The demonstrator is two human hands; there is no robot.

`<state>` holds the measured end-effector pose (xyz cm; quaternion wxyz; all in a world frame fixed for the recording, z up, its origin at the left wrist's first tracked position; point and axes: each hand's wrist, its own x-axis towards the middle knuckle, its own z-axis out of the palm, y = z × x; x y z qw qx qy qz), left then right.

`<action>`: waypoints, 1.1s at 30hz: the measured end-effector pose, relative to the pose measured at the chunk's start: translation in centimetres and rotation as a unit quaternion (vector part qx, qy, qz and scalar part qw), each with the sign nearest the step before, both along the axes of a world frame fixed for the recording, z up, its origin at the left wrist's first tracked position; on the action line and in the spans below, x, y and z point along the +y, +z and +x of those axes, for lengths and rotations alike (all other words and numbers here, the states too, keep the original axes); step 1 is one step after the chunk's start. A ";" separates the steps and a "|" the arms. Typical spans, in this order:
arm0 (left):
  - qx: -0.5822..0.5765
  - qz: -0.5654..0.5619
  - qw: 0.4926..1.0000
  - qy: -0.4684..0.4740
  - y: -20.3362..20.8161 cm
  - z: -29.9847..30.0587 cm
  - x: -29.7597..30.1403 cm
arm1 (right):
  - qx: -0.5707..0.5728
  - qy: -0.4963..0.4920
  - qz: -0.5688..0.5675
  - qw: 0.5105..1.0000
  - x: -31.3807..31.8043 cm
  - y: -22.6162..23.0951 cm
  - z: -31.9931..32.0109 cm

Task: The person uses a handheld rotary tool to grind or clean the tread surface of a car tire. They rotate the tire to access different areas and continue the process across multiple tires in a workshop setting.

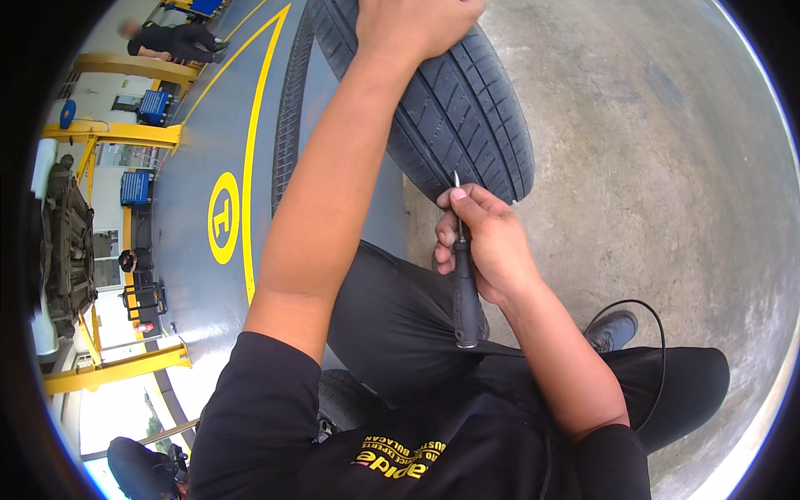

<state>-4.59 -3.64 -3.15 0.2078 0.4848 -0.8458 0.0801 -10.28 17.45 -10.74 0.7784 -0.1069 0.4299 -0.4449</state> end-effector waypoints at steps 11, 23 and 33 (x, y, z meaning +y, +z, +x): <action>0.003 -0.005 1.000 0.007 -1.3 1.8 0.4 | -0.044 0.003 0.032 0.999 1.0 -1.2 1.0; -0.039 -0.001 0.996 -0.081 -1.3 2.2 1.3 | -0.193 0.024 0.047 0.980 -0.1 -2.6 -2.0; -0.080 -0.019 0.995 -0.063 -1.1 1.6 0.9 | -0.101 -0.005 -0.023 0.995 0.3 -2.4 -2.3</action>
